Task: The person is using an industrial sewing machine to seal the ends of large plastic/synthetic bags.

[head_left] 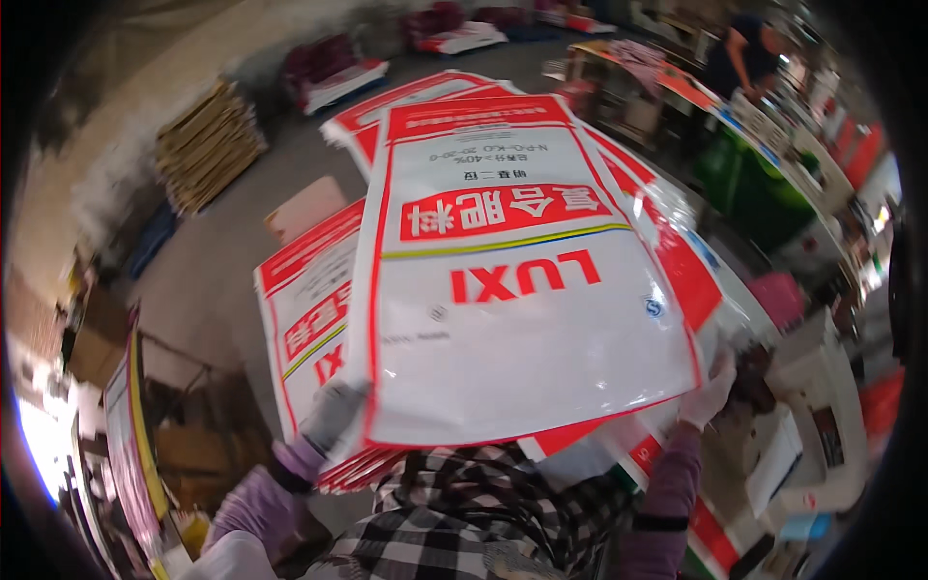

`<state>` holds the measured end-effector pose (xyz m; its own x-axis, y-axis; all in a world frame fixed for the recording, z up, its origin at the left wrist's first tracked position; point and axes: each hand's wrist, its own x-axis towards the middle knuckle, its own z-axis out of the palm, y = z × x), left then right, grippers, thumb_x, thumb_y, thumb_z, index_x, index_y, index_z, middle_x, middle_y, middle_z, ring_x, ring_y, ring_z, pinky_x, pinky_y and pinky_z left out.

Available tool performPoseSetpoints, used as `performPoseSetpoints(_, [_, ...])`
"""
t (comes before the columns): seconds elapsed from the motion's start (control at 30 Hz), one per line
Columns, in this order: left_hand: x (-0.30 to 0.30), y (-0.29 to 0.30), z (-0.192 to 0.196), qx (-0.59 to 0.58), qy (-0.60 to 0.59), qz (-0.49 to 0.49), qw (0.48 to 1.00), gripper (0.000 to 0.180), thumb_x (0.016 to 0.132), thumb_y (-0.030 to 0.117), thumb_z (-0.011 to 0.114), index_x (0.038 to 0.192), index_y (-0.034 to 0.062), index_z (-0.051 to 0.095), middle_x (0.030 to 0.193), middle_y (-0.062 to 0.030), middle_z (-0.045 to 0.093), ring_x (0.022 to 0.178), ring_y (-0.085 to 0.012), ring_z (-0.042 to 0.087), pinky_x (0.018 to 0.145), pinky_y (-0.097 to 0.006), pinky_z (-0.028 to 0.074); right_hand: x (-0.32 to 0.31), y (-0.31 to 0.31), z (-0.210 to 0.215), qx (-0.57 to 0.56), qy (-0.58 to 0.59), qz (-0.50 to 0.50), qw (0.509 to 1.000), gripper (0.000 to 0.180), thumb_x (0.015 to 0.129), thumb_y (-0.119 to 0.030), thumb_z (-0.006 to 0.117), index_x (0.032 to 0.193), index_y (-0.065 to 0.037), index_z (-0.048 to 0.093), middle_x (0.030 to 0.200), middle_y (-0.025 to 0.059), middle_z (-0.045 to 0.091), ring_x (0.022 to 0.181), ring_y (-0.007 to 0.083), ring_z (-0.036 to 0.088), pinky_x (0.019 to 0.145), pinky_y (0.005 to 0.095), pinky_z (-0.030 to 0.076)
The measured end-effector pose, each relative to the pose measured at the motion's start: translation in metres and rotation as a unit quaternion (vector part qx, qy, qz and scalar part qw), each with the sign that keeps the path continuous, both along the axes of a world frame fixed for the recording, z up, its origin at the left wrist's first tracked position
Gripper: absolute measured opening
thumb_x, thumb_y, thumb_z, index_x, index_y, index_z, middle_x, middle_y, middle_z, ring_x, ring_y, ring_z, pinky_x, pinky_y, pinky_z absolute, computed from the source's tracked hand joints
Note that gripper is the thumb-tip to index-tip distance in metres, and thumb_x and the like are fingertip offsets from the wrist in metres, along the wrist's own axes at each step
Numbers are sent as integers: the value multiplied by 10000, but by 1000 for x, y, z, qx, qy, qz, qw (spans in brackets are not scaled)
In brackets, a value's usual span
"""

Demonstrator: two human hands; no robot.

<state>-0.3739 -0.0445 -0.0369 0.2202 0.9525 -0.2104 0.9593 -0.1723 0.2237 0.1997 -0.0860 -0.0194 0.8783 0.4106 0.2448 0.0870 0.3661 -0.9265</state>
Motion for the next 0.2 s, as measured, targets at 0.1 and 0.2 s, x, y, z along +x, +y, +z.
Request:
performPoseSetpoints(0.1, [-130, -10, 61, 76, -342, 287, 891, 178, 940, 203, 614, 854, 59, 673, 713, 43, 575, 614, -55, 477, 523, -230, 388, -123, 6, 49, -274, -352, 214, 869, 304, 927, -46, 466, 1207, -11, 580, 1115, 169, 644, 1046, 268, 629, 900, 379, 486])
performPoseSetpoints(0.2, [-297, -103, 81, 96, -394, 365, 838, 311, 922, 242, 652, 1126, 7, 662, 949, 5, 650, 831, -60, 589, 738, -223, 488, -227, 23, 52, -287, -382, 317, 819, 397, 848, -7, 497, 1234, -46, 581, 1210, 209, 604, 1017, 315, 646, 839, 396, 510])
